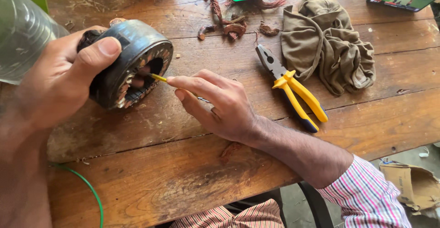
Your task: The person holds a burnt electric motor stator on a wooden workbench and uses a screwdriver to pry and dig burnt copper windings out of the stator core, occasionally using pliers to pull out loosened wire pieces and turning the stator to work around it.
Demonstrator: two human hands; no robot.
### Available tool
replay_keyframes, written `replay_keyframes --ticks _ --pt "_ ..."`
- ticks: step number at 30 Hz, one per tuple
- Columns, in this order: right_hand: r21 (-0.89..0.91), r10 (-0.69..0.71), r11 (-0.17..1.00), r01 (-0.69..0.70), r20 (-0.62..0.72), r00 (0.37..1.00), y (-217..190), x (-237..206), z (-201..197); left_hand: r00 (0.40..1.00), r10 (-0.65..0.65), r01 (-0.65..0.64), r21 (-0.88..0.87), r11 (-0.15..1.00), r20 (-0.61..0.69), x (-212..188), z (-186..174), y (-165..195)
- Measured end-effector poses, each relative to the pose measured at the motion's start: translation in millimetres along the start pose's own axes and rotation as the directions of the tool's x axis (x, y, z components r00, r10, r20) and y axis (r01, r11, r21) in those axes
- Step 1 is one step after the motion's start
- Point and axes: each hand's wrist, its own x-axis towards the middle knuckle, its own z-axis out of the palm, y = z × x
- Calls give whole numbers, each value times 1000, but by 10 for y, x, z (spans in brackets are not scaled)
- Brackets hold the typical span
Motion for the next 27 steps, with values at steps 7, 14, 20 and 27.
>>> replay_keyframes --ticks 7,14,20,27 --pt "8 -30 1000 30 14 999 24 -14 -8 1000 9 -9 5 1000 28 12 -11 26" --pt "-2 -3 1000 3 36 999 32 -14 -14 1000 -27 28 98 995 -8 8 -23 1" --pt "2 6 1000 -6 37 999 24 -14 -16 999 -35 35 63 997 -3 9 -58 -39" --pt "-21 11 1000 -11 31 999 23 -11 -20 998 -32 43 214 976 -58 -15 -94 -60"
